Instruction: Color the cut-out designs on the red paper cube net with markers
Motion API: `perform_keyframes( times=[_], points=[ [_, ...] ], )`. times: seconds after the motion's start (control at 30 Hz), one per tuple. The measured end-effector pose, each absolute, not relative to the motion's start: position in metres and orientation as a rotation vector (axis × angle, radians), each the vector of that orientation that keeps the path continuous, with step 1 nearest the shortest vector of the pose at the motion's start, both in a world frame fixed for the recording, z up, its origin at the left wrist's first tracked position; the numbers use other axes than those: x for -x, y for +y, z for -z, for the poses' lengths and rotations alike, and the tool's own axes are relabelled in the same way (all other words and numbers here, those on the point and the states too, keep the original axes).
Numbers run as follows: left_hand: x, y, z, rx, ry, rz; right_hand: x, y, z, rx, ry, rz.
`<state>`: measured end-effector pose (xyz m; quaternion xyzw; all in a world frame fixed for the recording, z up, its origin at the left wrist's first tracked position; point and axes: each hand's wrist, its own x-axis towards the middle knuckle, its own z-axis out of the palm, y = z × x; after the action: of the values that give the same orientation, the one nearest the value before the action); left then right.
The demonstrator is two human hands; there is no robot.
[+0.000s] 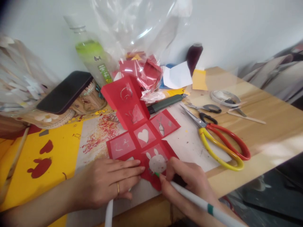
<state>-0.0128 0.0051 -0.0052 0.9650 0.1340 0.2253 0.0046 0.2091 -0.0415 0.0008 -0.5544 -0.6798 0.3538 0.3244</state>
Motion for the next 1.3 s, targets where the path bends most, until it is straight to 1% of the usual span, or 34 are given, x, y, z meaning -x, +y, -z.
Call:
perform_keyframes(
  times=[0.2,0.4,0.6,0.8,1.03,1.3],
  points=[
    [0.012,0.005,0.005,-3.012,0.405,-0.715,-0.224,-0.036,-0.003,1.543,-1.59,-0.887],
    [0.013,0.005,0.004,-3.011,0.419,-0.7,-0.23,-0.032,0.001,1.553,-1.716,-0.817],
    [0.013,0.005,0.005,-3.015,0.412,-0.686,-0.225,-0.034,0.005,1.636,-1.691,-0.681],
    [0.014,0.005,0.004,-3.019,0.412,-0.683,-0.227,-0.032,0.006,1.583,-1.833,-0.701],
    [0.013,0.005,0.003,-3.006,0.407,-0.678,-0.223,-0.032,0.003,1.659,-1.767,-0.661],
    [0.013,0.005,0.004,-3.014,0.411,-0.673,-0.225,-0.034,0.001,1.63,-1.652,-0.746]
  ],
)
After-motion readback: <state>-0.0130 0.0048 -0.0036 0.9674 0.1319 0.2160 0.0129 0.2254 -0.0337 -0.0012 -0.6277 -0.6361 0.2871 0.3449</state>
